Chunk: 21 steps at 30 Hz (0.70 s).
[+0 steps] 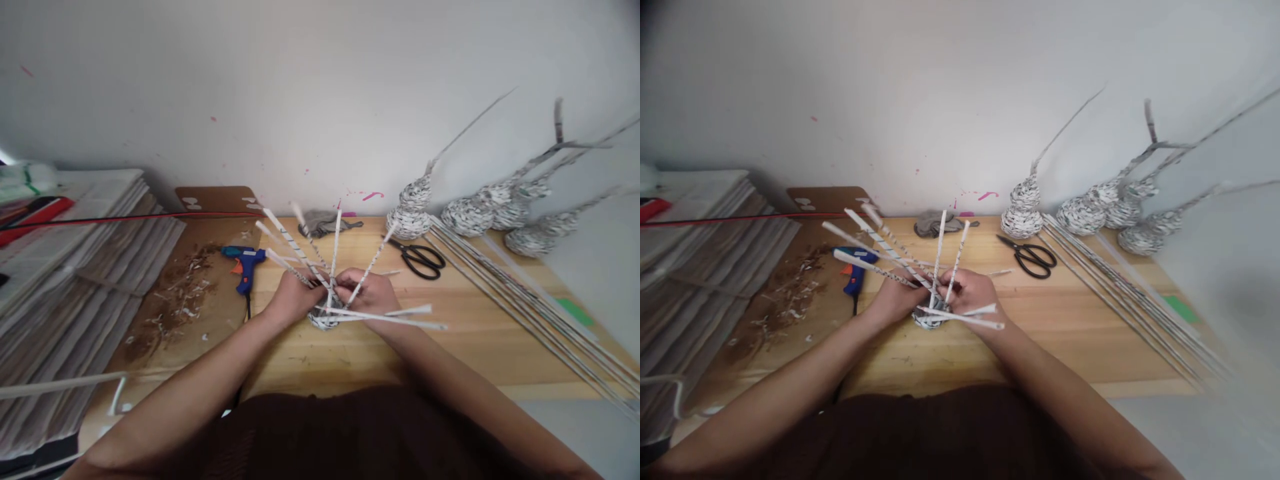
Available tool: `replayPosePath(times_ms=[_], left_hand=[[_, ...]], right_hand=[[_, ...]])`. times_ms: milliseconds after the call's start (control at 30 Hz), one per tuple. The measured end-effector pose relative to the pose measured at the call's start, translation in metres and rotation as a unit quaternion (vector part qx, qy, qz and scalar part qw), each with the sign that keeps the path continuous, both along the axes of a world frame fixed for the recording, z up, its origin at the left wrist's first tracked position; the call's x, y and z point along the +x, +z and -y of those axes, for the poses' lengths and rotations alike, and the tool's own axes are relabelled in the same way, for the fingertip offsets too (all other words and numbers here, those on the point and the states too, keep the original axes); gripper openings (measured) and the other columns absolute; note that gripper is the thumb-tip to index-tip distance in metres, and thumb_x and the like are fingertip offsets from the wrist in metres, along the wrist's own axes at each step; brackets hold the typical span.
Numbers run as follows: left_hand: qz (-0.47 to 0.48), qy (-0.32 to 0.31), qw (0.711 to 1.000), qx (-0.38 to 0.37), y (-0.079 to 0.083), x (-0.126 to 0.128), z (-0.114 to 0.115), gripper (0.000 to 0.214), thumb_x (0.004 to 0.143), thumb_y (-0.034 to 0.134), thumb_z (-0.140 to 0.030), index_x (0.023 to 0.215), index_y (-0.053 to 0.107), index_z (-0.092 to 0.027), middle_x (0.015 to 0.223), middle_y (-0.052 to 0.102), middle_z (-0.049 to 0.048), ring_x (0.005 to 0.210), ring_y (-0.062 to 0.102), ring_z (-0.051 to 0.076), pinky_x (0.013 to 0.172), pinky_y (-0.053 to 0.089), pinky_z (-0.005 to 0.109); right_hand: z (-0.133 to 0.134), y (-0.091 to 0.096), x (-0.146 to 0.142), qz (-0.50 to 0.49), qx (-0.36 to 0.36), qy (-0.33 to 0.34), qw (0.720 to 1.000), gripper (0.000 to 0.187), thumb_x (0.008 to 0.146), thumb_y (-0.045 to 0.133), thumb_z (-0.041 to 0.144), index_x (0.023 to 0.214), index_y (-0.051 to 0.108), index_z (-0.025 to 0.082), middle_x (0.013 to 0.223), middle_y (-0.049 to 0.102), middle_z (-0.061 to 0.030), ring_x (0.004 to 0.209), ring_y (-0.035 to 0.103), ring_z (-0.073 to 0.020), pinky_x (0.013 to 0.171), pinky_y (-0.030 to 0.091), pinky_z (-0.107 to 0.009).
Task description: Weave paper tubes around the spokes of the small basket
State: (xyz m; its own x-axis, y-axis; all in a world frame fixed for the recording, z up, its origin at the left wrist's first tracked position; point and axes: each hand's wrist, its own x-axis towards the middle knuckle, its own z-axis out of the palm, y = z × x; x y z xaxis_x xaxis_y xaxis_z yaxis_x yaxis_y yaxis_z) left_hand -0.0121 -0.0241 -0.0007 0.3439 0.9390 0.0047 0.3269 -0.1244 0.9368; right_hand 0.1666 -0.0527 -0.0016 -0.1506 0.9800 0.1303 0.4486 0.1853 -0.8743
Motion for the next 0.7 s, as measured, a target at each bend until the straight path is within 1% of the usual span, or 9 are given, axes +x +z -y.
replayPosePath(times_ms=[67, 133, 233, 333, 400, 500, 567, 600, 700], left_hand=[[0.009, -0.005, 1.000, -0.009, 0.000, 0.001, 0.001, 0.015, 0.073, 0.062, -0.012, 0.074, 0.076, -0.016, 0.061, 0.070, 0.0003, 0.060, 0.064, 0.016, 0.058, 0.049, 0.023], [0.009, -0.011, 1.000, -0.006, -0.001, 0.002, 0.001, 0.017, 0.073, 0.060, -0.010, 0.074, 0.075, -0.016, 0.059, 0.068, -0.0005, 0.058, 0.062, 0.015, 0.057, 0.048, 0.023], [-0.013, -0.024, 0.999, 0.036, -0.005, 0.003, 0.000, 0.015, 0.073, 0.059, -0.010, 0.068, 0.073, -0.016, 0.058, 0.065, -0.0001, 0.059, 0.060, 0.014, 0.058, 0.047, 0.023], [-0.045, -0.047, 0.995, 0.078, -0.011, 0.002, 0.000, 0.014, 0.073, 0.060, -0.010, 0.065, 0.070, -0.016, 0.064, 0.067, 0.0022, 0.064, 0.061, 0.016, 0.061, 0.047, 0.026], [-0.054, -0.059, 0.993, 0.090, -0.013, 0.002, 0.001, 0.014, 0.073, 0.061, -0.010, 0.066, 0.069, -0.017, 0.069, 0.068, 0.0036, 0.069, 0.061, 0.018, 0.064, 0.047, 0.027], [-0.066, -0.069, 0.990, 0.108, -0.012, 0.001, 0.003, 0.010, 0.073, 0.064, -0.013, 0.066, 0.068, -0.017, 0.070, 0.066, 0.0030, 0.072, 0.060, 0.019, 0.064, 0.044, 0.028], [-0.073, -0.053, 0.988, 0.127, -0.009, 0.002, 0.005, 0.010, 0.074, 0.064, -0.015, 0.065, 0.066, -0.017, 0.067, 0.063, 0.0015, 0.071, 0.058, 0.018, 0.064, 0.042, 0.027], [-0.072, -0.038, 0.987, 0.135, -0.008, 0.002, 0.005, 0.011, 0.075, 0.063, -0.015, 0.065, 0.065, -0.017, 0.066, 0.062, 0.0009, 0.071, 0.058, 0.017, 0.065, 0.042, 0.027], [-0.040, 0.017, 0.989, 0.143, -0.009, 0.001, 0.003, 0.013, 0.077, 0.059, -0.012, 0.066, 0.065, -0.018, 0.071, 0.066, 0.0009, 0.074, 0.059, 0.016, 0.070, 0.044, 0.026]], right_hand=[[0.002, 0.002, -0.001, -0.005, -0.007, -0.009, 1.000, 0.015, 0.084, 0.065, 0.035, 0.081, 0.070, 0.021, 0.071, 0.069, 0.0000, 0.065, 0.063, -0.0157, 0.060, 0.047, -0.025], [0.003, 0.004, -0.001, 0.003, 0.002, -0.003, 1.000, 0.016, 0.086, 0.063, 0.036, 0.084, 0.072, 0.023, 0.072, 0.070, -0.0003, 0.065, 0.064, -0.0167, 0.060, 0.047, -0.026], [0.002, 0.003, -0.001, 0.030, 0.046, 0.007, 0.998, 0.016, 0.087, 0.061, 0.034, 0.088, 0.075, 0.026, 0.079, 0.072, -0.0020, 0.071, 0.066, -0.0186, 0.066, 0.051, -0.029], [0.001, 0.000, -0.002, 0.047, 0.102, 0.012, 0.994, 0.015, 0.085, 0.064, 0.035, 0.088, 0.077, 0.028, 0.083, 0.074, -0.0028, 0.076, 0.068, -0.0197, 0.072, 0.053, -0.031], [0.002, 0.001, -0.002, 0.044, 0.121, 0.023, 0.991, 0.015, 0.085, 0.065, 0.036, 0.086, 0.078, 0.029, 0.080, 0.073, -0.0031, 0.073, 0.067, -0.0192, 0.069, 0.053, -0.030], [0.007, 0.007, -0.004, 0.019, 0.128, 0.046, 0.991, 0.015, 0.085, 0.067, 0.037, 0.084, 0.078, 0.027, 0.079, 0.072, -0.0036, 0.067, 0.066, -0.0177, 0.066, 0.053, -0.029], [0.011, 0.012, -0.005, -0.011, 0.124, 0.063, 0.990, 0.014, 0.083, 0.072, 0.039, 0.089, 0.077, 0.027, 0.083, 0.073, -0.0032, 0.070, 0.068, -0.0173, 0.069, 0.054, -0.029], [0.013, 0.015, -0.005, -0.025, 0.126, 0.073, 0.989, 0.018, 0.082, 0.075, 0.041, 0.093, 0.076, 0.026, 0.086, 0.074, -0.0030, 0.072, 0.069, -0.0171, 0.071, 0.054, -0.029], [0.018, 0.021, -0.005, -0.051, 0.155, 0.096, 0.982, 0.038, 0.072, 0.083, 0.046, 0.102, 0.072, 0.026, 0.095, 0.075, -0.0040, 0.083, 0.070, -0.0192, 0.077, 0.055, -0.031]])
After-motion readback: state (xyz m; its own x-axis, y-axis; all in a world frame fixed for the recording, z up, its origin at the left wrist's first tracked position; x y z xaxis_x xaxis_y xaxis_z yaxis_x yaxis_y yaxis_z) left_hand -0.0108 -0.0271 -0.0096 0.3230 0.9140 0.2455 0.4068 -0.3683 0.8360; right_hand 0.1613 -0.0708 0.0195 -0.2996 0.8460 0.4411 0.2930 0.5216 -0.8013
